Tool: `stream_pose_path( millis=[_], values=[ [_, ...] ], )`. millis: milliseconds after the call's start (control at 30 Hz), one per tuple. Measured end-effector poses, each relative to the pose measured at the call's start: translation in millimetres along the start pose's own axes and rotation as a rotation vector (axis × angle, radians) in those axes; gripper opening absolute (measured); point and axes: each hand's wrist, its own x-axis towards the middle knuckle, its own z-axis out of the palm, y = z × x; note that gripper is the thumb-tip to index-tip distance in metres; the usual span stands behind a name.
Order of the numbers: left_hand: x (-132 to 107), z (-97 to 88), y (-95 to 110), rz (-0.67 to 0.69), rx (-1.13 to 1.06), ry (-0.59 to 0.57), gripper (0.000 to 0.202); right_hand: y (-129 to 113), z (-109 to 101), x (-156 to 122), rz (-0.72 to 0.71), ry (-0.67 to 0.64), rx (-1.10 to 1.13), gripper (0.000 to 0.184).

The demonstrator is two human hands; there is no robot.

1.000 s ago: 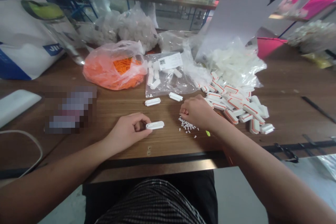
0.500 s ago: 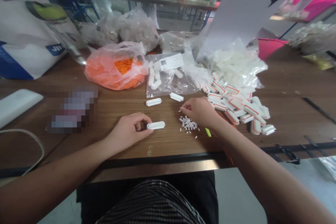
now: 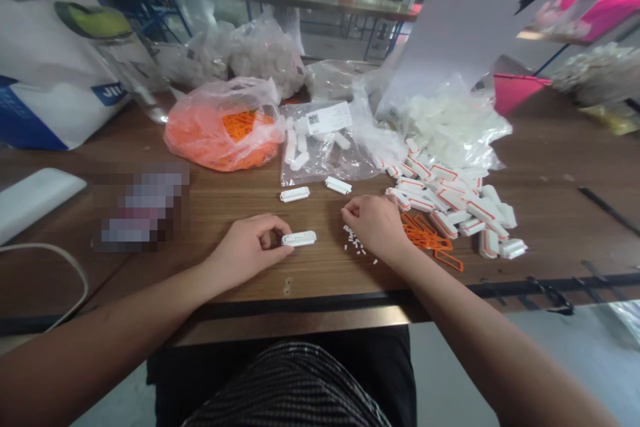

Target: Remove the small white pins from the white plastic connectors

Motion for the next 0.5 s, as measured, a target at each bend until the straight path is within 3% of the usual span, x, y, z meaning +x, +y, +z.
stream_pose_path(
  millis=[233, 367, 500],
  values=[
    [0.2, -0.3, -0.3, 0.017, -0.007, 0.002, 0.009, 4.5, 2.1, 4.0, -0.035, 0.024, 0.378, 0.015],
    [0.1, -0.3, 0.8, 0.000, -0.031, 0.001, 0.009, -16.8, -5.7, -11.2, -0.208, -0.009, 0.528, 0.014],
    [-0.2, 1.1, 1.0, -0.008, -0.060, 0.008, 0.008, -38.0, -6.2, -24.8, -0.394, -0.039, 0.513, 0.015]
  ],
)
